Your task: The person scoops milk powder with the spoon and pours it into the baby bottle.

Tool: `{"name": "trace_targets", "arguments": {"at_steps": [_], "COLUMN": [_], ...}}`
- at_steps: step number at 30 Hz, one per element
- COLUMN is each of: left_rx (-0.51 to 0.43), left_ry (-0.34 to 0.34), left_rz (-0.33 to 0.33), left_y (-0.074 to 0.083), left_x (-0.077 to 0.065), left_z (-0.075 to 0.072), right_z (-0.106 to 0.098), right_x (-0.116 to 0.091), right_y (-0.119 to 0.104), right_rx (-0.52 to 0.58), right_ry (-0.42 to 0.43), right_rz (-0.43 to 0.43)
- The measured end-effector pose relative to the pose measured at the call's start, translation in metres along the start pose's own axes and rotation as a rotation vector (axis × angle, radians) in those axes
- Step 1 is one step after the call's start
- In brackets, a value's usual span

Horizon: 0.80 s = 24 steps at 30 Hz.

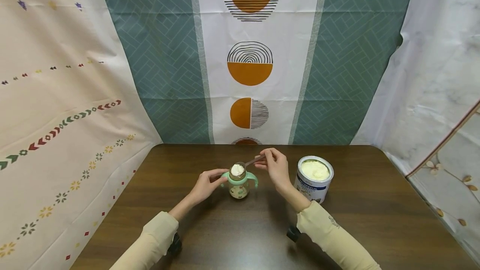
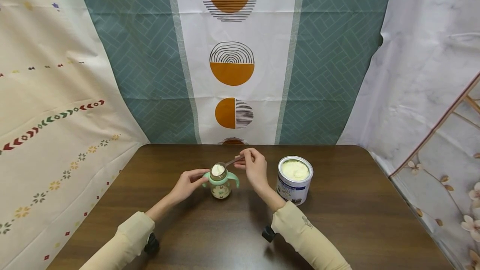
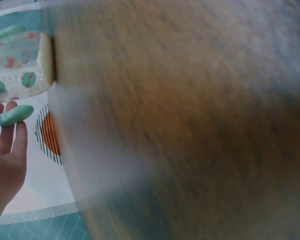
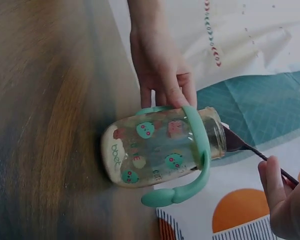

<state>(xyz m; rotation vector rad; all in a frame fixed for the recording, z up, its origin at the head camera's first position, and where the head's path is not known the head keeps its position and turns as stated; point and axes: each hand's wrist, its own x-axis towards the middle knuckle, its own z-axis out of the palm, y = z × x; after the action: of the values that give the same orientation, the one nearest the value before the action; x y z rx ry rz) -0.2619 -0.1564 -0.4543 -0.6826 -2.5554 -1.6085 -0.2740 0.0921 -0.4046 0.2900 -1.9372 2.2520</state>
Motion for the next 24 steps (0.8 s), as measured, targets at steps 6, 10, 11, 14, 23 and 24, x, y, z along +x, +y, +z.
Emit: {"name": "trace_targets", "arguments": {"at_steps": [6, 10, 11, 14, 23, 24], "left_rx": [0.013, 0.010, 0.009, 0.005, -0.011, -0.011], "left_ry": [0.008, 0.009, 0.009, 0.008, -0.006, -0.007], "left_rz": [0.000, -0.004, -0.004, -0.005, -0.012, -0.010], "left_y": [0.000, 0.001, 0.001, 0.001, 0.000, 0.000], "left_x": [0.001, 0.001, 0.001, 0.000, -0.001, -0.001], "left_z": [0.000, 0.000, 0.001, 0.001, 0.000, 0.001], "right_z": [0.008, 0.009, 0.009, 0.006, -0.002, -0.002], "right_x": [-0.012, -0.015, -0.015, -0.012, -0.010, -0.010], "right_y": [-0.022, -0.014, -0.010, 0.002, 0.008, 0.009], "right_rx": [-0.223, -0.344, -0.373, -0.472, -0.706, -0.721], "right_ry": [-0.118, -0.180, -0.195, -0.246, -0.498, -0.510], "right_rz": [-0.179, -0.328, -0.365, -0.487, -1.008, -1.045]}}
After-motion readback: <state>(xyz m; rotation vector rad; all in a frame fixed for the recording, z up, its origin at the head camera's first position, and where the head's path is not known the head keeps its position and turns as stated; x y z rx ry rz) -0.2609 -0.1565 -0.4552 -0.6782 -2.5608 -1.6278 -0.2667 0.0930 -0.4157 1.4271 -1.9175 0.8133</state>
